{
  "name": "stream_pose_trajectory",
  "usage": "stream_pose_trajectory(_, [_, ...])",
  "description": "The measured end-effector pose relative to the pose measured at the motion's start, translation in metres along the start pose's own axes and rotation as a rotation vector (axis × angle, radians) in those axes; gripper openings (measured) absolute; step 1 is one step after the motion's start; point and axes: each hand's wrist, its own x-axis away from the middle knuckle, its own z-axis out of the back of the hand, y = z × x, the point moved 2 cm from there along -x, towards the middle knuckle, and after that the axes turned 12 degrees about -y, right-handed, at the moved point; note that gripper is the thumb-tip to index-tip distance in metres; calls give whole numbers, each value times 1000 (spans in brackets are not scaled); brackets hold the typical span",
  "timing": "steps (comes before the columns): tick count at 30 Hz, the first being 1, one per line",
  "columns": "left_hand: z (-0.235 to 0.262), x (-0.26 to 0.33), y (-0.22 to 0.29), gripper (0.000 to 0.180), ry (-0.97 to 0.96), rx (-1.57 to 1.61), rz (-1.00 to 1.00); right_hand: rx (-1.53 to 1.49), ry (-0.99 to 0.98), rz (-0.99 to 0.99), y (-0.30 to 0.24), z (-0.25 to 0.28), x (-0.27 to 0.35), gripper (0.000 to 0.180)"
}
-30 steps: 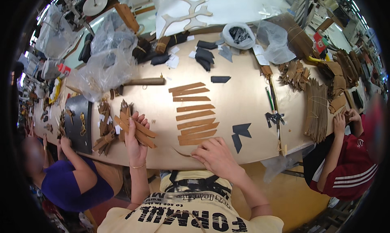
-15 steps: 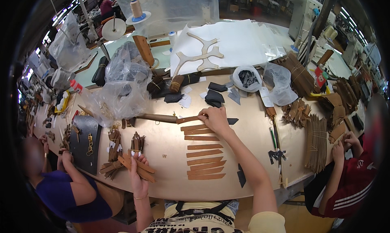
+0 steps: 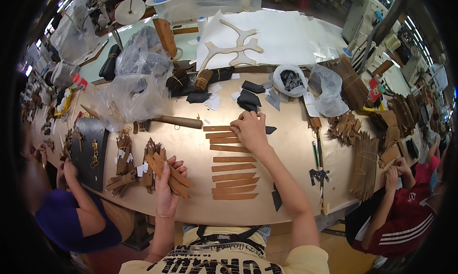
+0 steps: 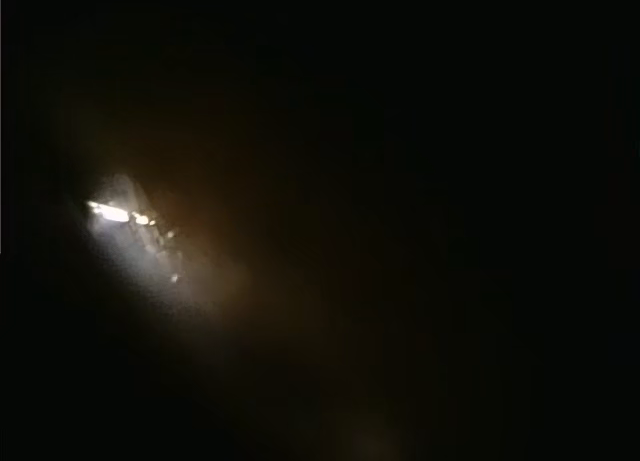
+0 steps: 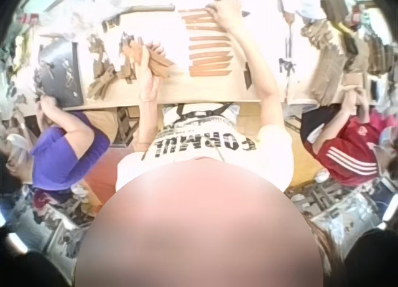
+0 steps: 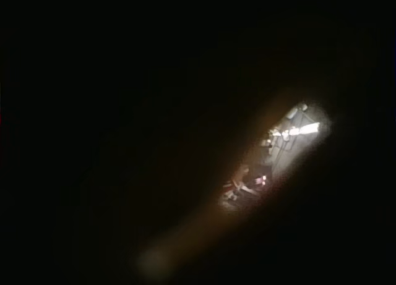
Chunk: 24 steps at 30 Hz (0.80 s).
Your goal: The person assembles small craft parts by inserting dark triangular pieces into light brown rectangular holders. They repeatedly pick, align, and press the pieces together, then bundle the finished units with rubber bands and arrange them on the table.
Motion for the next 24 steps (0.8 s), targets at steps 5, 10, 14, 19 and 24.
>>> stream_pose_trajectory(5, [-3, 6, -13, 38, -14, 25, 61, 51, 142, 84, -20, -6, -5, 20])
stream_pose_trajectory(10, [-3, 10, -15, 37, 0, -26, 126, 1, 92, 221, -63, -31, -45, 26])
stream_pose_trajectory(14, [-10, 14, -9, 42, -46, -9, 93, 124, 173, 133, -65, -32, -82, 32])
stream_pose_trajectory(19, [-16, 9, -13, 42, -28, 38, 92, -48, 236, 195, -24, -7, -55, 25])
stream_pose_trajectory(24, [-16, -5, -19, 39, -61, 7, 182, -87, 101, -88, 37, 19, 25, 19])
